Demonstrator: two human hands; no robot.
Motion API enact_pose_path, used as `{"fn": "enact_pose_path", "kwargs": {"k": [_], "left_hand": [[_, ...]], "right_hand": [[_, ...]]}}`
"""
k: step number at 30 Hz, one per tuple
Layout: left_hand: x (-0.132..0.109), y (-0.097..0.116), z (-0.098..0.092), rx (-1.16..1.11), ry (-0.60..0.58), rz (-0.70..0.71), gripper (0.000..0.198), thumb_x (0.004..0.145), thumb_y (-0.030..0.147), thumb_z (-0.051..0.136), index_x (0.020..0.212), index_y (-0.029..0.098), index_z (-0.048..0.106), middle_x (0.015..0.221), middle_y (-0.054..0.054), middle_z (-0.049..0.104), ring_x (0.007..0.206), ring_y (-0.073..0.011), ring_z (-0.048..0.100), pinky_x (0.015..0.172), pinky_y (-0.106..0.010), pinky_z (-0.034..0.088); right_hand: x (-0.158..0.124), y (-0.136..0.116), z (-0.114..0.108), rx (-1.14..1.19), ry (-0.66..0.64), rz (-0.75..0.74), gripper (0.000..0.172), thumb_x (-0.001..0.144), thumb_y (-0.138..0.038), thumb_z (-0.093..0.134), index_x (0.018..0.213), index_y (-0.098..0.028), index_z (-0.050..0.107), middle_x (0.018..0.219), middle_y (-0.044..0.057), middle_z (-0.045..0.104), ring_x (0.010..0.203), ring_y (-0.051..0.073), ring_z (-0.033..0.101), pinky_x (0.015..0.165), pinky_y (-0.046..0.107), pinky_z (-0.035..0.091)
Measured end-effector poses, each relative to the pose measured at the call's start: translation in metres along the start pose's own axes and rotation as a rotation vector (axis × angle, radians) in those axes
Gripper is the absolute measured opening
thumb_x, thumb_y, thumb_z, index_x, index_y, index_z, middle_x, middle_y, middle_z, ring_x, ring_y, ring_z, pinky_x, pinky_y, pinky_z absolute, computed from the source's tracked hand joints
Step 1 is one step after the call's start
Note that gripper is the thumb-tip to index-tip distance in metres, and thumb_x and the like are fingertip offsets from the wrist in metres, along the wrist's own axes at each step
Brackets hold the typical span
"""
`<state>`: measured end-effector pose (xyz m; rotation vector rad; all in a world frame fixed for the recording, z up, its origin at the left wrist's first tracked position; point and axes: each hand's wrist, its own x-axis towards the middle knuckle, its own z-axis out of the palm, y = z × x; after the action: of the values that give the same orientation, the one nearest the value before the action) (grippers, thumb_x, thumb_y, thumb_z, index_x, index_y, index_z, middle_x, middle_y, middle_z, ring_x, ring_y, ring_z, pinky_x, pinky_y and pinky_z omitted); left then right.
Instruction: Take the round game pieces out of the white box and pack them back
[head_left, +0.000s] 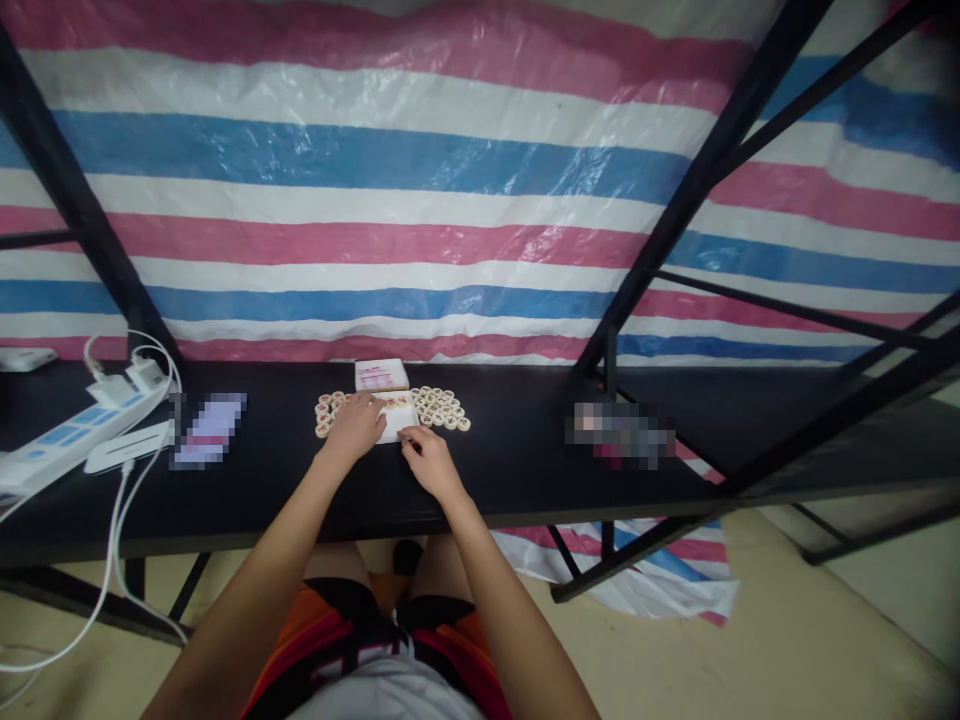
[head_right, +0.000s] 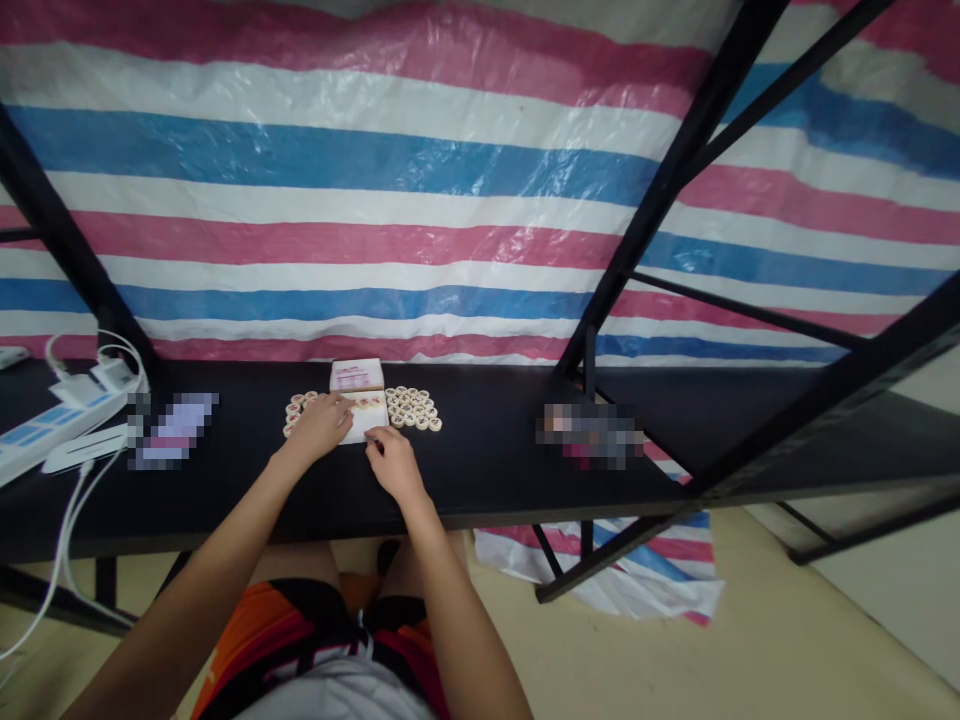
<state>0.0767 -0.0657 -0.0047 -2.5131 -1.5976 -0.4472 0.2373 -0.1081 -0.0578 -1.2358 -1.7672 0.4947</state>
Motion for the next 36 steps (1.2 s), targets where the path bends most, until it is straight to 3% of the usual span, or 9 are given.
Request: {"fn": "enact_pose_path", "kwargs": {"k": [6, 13, 16, 19, 24, 27, 31, 36], "left_hand": [[0.027, 0.003, -0.001, 0.157, -0.216, -0.026, 0.032, 0.084, 0.020, 0.043, 0.103, 0.010, 0.067, 0.108, -0.020, 0.065, 0.106, -0.0316, 0.057, 0.088, -0.043, 0.042], [0.029, -0.005, 0.008, 0.089, -0.246, -0.043, 0.034, 0.080, 0.011, 0.042, 0.102, 0.012, 0.068, 0.106, -0.018, 0.065, 0.099, -0.0265, 0.062, 0.083, -0.035, 0.045], [0.031, -0.011, 0.008, -0.067, -0.204, -0.060, 0.033, 0.078, 0.011, 0.045, 0.099, 0.013, 0.069, 0.103, -0.015, 0.067, 0.095, -0.0252, 0.063, 0.082, -0.033, 0.046], [0.029, -0.029, 0.001, -0.261, -0.074, -0.099, 0.034, 0.076, 0.016, 0.050, 0.103, 0.015, 0.069, 0.106, -0.011, 0.068, 0.097, -0.0221, 0.063, 0.087, -0.029, 0.046], [0.002, -0.089, -0.013, -0.379, 0.141, -0.255, 0.037, 0.076, 0.031, 0.053, 0.105, 0.014, 0.068, 0.102, -0.009, 0.068, 0.090, -0.0200, 0.064, 0.086, -0.028, 0.046], [-0.022, -0.116, -0.015, -0.390, 0.142, -0.376, 0.039, 0.074, 0.033, 0.053, 0.103, 0.012, 0.069, 0.097, -0.009, 0.070, 0.087, -0.0203, 0.065, 0.085, -0.028, 0.047], [-0.044, -0.120, -0.010, -0.391, 0.099, -0.417, 0.039, 0.073, 0.033, 0.053, 0.102, 0.013, 0.069, 0.101, -0.009, 0.069, 0.088, -0.0205, 0.064, 0.086, -0.028, 0.047], [-0.049, -0.113, 0.007, -0.366, 0.078, -0.404, 0.034, 0.073, 0.030, 0.052, 0.098, 0.016, 0.069, 0.097, -0.008, 0.068, 0.083, -0.0187, 0.064, 0.084, -0.026, 0.048]], "right_hand": [[0.001, 0.003, 0.003, 0.007, 0.008, -0.009, 0.026, 0.082, -0.016, 0.048, 0.097, -0.020, 0.069, 0.099, 0.004, 0.067, 0.077, 0.014, 0.060, 0.081, 0.028, 0.048], [0.002, 0.005, 0.004, 0.014, 0.011, -0.014, 0.026, 0.081, -0.016, 0.048, 0.096, -0.021, 0.069, 0.099, 0.004, 0.066, 0.079, 0.014, 0.061, 0.084, 0.029, 0.048], [0.001, 0.004, 0.003, 0.012, 0.010, -0.007, 0.026, 0.082, -0.016, 0.048, 0.097, -0.020, 0.069, 0.099, 0.005, 0.066, 0.080, 0.015, 0.062, 0.084, 0.029, 0.048], [0.001, 0.002, 0.002, 0.008, 0.007, 0.001, 0.026, 0.082, -0.016, 0.049, 0.097, -0.019, 0.070, 0.099, 0.006, 0.066, 0.079, 0.015, 0.062, 0.083, 0.029, 0.048], [0.000, -0.001, 0.000, 0.011, 0.009, 0.005, 0.026, 0.082, -0.016, 0.048, 0.096, -0.020, 0.069, 0.099, 0.005, 0.067, 0.080, 0.015, 0.062, 0.084, 0.029, 0.048], [-0.001, -0.001, 0.000, 0.007, 0.011, -0.007, 0.025, 0.082, -0.015, 0.048, 0.095, -0.020, 0.069, 0.100, 0.005, 0.067, 0.086, 0.016, 0.062, 0.085, 0.028, 0.047], [-0.001, 0.000, 0.000, 0.006, 0.012, -0.002, 0.025, 0.082, -0.016, 0.048, 0.095, -0.020, 0.069, 0.100, 0.005, 0.067, 0.085, 0.016, 0.062, 0.083, 0.027, 0.048], [-0.001, 0.000, 0.000, 0.011, 0.013, -0.011, 0.025, 0.082, -0.015, 0.048, 0.095, -0.019, 0.069, 0.099, 0.005, 0.067, 0.083, 0.015, 0.062, 0.084, 0.028, 0.047]]}}
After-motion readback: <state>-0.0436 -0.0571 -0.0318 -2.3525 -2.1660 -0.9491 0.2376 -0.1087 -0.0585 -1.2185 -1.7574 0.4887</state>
